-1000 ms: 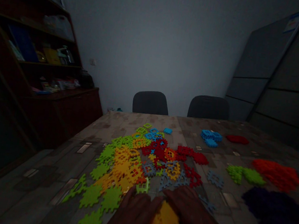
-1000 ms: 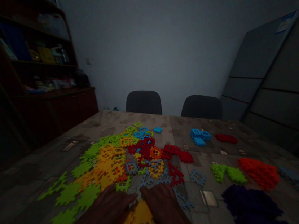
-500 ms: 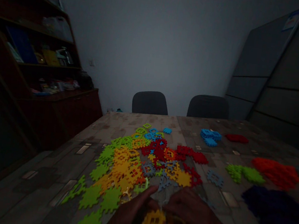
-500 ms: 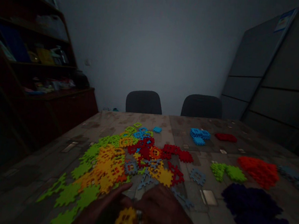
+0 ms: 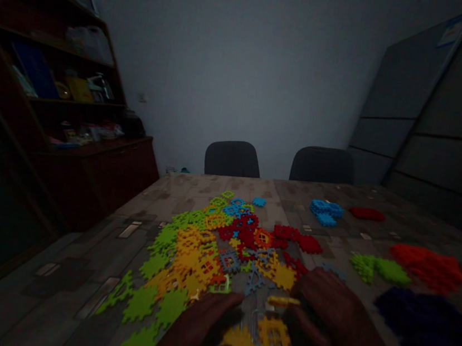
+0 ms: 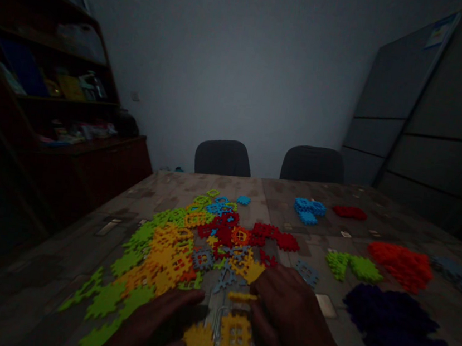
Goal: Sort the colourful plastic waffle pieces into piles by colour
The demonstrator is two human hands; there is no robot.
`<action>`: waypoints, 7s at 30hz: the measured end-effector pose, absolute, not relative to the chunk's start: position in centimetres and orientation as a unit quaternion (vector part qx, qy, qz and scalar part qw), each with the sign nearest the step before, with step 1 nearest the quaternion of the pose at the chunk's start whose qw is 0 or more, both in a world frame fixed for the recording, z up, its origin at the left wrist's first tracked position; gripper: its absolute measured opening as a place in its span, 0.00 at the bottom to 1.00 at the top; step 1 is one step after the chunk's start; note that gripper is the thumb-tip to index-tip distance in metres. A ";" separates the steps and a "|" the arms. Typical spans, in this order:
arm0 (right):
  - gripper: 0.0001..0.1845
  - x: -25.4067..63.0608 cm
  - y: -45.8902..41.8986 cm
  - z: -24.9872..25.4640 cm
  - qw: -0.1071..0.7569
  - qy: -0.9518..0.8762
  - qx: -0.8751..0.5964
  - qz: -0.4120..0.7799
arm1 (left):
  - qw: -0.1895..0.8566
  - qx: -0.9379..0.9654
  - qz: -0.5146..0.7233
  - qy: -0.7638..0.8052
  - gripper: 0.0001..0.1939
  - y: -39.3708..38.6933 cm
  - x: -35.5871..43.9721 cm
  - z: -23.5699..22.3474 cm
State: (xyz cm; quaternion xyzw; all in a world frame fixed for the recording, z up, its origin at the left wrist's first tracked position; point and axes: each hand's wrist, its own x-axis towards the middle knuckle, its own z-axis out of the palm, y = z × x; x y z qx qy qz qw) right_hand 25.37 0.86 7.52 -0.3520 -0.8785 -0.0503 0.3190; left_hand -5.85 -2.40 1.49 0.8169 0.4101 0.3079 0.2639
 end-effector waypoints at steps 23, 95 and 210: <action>0.25 27.3 1.0 4.4 0.141 -0.876 -0.441 0.135 | 0.165 0.930 0.135 0.300 0.30 -0.7 -4.5 0.8; 0.28 27.3 5.1 2.0 0.157 -0.862 -0.476 0.070 | 0.024 0.931 0.219 0.291 0.27 -1.0 -4.3 0.7; 0.50 18.2 0.5 4.5 0.119 -0.942 -0.282 0.139 | 0.019 0.805 0.311 0.505 0.13 0.9 -9.8 6.4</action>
